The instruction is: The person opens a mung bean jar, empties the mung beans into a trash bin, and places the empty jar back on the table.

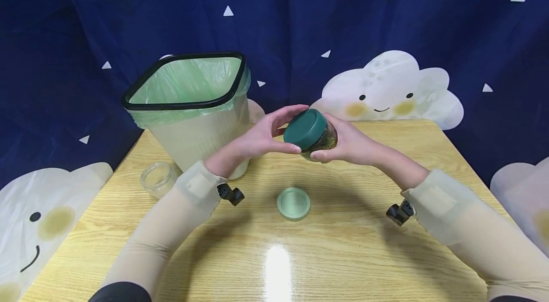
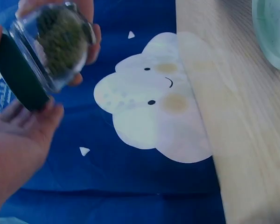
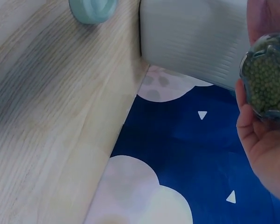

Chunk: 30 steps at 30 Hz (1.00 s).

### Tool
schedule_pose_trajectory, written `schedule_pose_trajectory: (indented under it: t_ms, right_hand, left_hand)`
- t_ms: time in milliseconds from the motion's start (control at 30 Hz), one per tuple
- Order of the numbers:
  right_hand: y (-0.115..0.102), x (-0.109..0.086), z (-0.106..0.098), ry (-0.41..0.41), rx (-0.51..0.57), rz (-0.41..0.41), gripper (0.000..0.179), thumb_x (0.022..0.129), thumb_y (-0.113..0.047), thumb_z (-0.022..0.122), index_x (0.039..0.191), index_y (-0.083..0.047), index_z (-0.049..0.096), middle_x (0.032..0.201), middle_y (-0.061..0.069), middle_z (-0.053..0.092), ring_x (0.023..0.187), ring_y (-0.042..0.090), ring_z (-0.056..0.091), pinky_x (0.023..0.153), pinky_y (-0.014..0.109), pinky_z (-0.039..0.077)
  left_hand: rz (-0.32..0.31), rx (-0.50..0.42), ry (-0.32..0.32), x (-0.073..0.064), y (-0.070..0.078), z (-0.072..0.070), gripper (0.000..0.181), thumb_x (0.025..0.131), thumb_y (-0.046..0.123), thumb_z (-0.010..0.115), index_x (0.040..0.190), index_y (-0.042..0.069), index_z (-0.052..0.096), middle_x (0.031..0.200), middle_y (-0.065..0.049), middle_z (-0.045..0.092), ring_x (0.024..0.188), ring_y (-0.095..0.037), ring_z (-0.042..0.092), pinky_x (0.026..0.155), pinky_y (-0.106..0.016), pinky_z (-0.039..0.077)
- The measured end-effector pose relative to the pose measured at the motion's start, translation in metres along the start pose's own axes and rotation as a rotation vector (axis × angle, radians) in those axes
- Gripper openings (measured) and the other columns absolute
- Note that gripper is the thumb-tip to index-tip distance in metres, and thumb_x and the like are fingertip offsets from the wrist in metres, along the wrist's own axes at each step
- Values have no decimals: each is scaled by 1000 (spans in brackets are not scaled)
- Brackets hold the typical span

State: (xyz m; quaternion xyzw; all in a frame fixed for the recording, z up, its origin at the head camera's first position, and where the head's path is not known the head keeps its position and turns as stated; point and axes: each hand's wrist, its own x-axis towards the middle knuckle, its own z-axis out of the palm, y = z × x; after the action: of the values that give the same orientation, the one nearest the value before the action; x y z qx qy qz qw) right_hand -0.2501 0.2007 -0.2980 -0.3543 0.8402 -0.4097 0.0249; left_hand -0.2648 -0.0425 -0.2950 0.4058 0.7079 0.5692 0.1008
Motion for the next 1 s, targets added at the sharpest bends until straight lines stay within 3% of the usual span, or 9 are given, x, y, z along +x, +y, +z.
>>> schedule_pose_trajectory:
  t_ms: [167, 300, 433, 600, 833, 1000]
  right_hand:
    - [1, 0, -3, -8, -10, -41, 74, 75, -8, 79, 139, 0, 43, 119, 12, 59, 107, 12, 53, 92, 21, 41]
    - [1, 0, -3, -26, 11, -55, 72, 75, -8, 79, 138, 1, 44, 119, 12, 59, 107, 12, 54, 92, 21, 41]
    - [1, 0, -3, -26, 27, -52, 73, 76, -7, 79, 138, 3, 43, 119, 14, 59, 107, 12, 55, 92, 20, 42]
    - [2, -1, -2, -6, 19, -37, 73, 77, -6, 79, 139, 2, 42, 118, 14, 58, 105, 15, 56, 88, 20, 45]
    - [2, -1, -2, -4, 33, -11, 74, 77, -6, 79, 139, 2, 41, 119, 15, 57, 104, 18, 57, 85, 23, 49]
    - [2, -2, -3, 1, 17, -13, 76, 77, -6, 79, 141, 1, 40, 121, 15, 57, 107, 15, 55, 89, 21, 44]
  left_hand:
    - [99, -94, -89, 4, -3, -3, 87, 76, -13, 74, 150, -1, 29, 153, -13, 35, 133, -10, 40, 106, -31, 38]
    - [127, -78, -116, 5, -4, -4, 87, 77, -12, 73, 150, -1, 28, 154, -14, 32, 131, -8, 40, 106, -32, 37]
    - [121, -9, -98, 4, -2, -2, 86, 79, -7, 74, 151, 0, 28, 154, -14, 32, 129, -7, 42, 105, -30, 39]
    - [78, 43, -31, 2, 0, 2, 85, 80, -2, 76, 151, 3, 30, 151, -11, 38, 123, -8, 48, 101, -28, 42]
    - [11, 40, 18, 1, 4, 6, 84, 80, 2, 77, 151, 7, 33, 149, -5, 42, 125, -8, 47, 101, -26, 41]
    - [19, -8, -3, 3, 3, 5, 84, 79, -3, 76, 151, 5, 33, 151, -7, 39, 129, -7, 43, 102, -27, 40]
